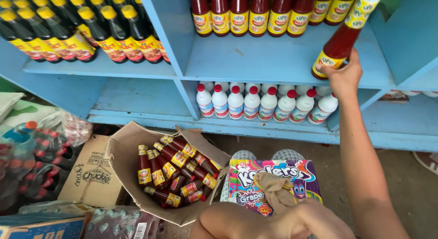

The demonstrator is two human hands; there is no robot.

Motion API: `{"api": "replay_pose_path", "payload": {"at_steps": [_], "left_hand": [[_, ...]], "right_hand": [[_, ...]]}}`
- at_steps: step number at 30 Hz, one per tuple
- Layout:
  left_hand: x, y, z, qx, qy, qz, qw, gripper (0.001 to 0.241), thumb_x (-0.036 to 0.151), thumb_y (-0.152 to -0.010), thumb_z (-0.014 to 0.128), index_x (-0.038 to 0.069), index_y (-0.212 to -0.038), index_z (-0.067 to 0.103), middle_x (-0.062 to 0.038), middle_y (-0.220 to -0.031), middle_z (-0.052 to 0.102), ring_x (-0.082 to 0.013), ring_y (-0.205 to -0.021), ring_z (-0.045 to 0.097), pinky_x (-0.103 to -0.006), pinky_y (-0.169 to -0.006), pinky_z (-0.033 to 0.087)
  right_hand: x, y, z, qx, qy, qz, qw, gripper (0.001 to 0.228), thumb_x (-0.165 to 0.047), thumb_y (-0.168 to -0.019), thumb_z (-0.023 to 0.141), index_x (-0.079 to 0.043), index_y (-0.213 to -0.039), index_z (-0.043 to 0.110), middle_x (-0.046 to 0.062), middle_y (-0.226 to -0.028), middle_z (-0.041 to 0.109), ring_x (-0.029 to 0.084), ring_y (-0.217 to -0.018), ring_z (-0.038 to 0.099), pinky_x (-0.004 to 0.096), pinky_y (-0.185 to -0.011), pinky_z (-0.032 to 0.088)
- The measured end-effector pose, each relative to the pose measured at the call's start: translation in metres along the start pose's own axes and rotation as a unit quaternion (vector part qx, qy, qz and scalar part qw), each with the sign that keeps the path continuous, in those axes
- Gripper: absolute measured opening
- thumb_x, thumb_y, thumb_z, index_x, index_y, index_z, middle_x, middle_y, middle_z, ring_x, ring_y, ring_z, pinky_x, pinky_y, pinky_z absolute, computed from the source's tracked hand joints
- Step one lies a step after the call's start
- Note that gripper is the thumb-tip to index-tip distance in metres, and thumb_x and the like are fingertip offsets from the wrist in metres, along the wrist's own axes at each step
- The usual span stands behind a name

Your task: Cleaning sauce bottles with a cloth and organizing them on the bottom shelf of a grocery store.

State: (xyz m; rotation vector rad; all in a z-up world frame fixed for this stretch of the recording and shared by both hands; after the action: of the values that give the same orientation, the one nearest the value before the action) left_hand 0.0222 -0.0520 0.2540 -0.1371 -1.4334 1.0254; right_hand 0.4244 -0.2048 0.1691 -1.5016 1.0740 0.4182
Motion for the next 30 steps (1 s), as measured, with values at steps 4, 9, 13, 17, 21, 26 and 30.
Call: {"api": "replay_pose_path", "payload": {"at_steps": [4,9,13,17,21,26,30], "left_hand": [[0.020,-0.035,-0.071,0.109,-0.104,0.047,0.987,0.050,0.052,-0.108,0.053,0.006,-0.125,0.061,-0.009,-0.127,0.054,-0.0217,-0.115,0.063,-0.0372,-0.102,0.053],[0.005,-0.055,-0.273,0.342,-0.549,0.063,0.760,0.038,0.042,-0.112,0.048,0.011,-0.120,0.069,-0.010,-0.124,0.057,-0.0256,-0.123,0.054,-0.0364,-0.108,0.045],[-0.025,-0.038,-0.408,0.336,-0.757,-0.093,0.552,0.042,0.042,-0.106,0.051,0.013,-0.135,0.058,-0.015,-0.140,0.047,-0.0346,-0.129,0.046,-0.0498,-0.109,0.038],[-0.039,-0.024,-0.459,0.323,-0.791,-0.193,0.483,0.057,0.049,-0.103,0.049,0.014,-0.147,0.046,-0.014,-0.148,0.039,-0.0348,-0.143,0.032,-0.0581,-0.114,0.026],[-0.040,-0.023,-0.455,0.320,-0.779,-0.269,0.468,0.061,0.053,-0.104,0.046,0.018,-0.153,0.041,-0.012,-0.158,0.031,-0.0316,-0.152,0.020,-0.0572,-0.123,0.018],[-0.042,-0.022,-0.458,0.319,-0.761,-0.341,0.450,0.065,0.054,-0.101,0.044,0.020,-0.156,0.036,-0.010,-0.164,0.021,-0.0308,-0.155,0.009,-0.0579,-0.123,0.009],[-0.040,-0.021,-0.463,0.321,-0.753,-0.368,0.441,0.068,0.053,-0.098,0.049,0.019,-0.156,0.036,-0.010,-0.165,0.021,-0.0306,-0.155,0.009,-0.0571,-0.124,0.010]], "right_hand": [[0.032,-0.019,0.009,-0.046,-0.013,0.010,0.999,0.081,-0.009,-0.081,0.095,0.000,-0.142,0.043,0.013,-0.129,0.071,0.022,-0.117,0.071,0.038,-0.100,0.058],[0.055,-0.035,0.024,-0.093,0.002,0.009,0.996,0.080,-0.011,-0.085,0.093,-0.001,-0.144,0.039,0.016,-0.134,0.069,0.024,-0.122,0.070,0.038,-0.103,0.056],[0.071,-0.044,0.040,-0.088,0.038,-0.049,0.994,0.071,-0.007,-0.092,0.086,-0.002,-0.146,0.041,0.019,-0.137,0.066,0.029,-0.128,0.066,0.040,-0.109,0.051],[0.083,-0.062,0.053,-0.106,0.019,-0.048,0.993,0.068,-0.005,-0.094,0.078,-0.002,-0.148,0.037,0.019,-0.138,0.063,0.030,-0.130,0.063,0.040,-0.111,0.048],[0.085,-0.071,0.062,-0.109,0.031,-0.020,0.993,0.070,-0.008,-0.095,0.077,-0.002,-0.151,0.034,0.020,-0.139,0.062,0.031,-0.130,0.062,0.040,-0.109,0.047],[0.096,-0.090,0.066,-0.086,0.083,-0.050,0.992,0.074,-0.012,-0.095,0.080,-0.002,-0.153,0.036,0.022,-0.142,0.053,0.037,-0.133,0.055,0.043,-0.113,0.043],[0.101,-0.102,0.072,-0.077,0.104,-0.031,0.991,0.075,-0.015,-0.093,0.083,-0.003,-0.152,0.039,0.022,-0.138,0.050,0.039,-0.128,0.054,0.044,-0.110,0.043]]}}
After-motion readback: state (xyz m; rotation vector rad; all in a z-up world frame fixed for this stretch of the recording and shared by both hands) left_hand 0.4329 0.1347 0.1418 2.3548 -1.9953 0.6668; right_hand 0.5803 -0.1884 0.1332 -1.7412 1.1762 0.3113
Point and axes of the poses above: each hand's wrist, its own y-axis away from the middle knuckle, its own z-axis out of the palm, x = y × z, the point moved 9 cm from there along -y, towards the middle knuckle
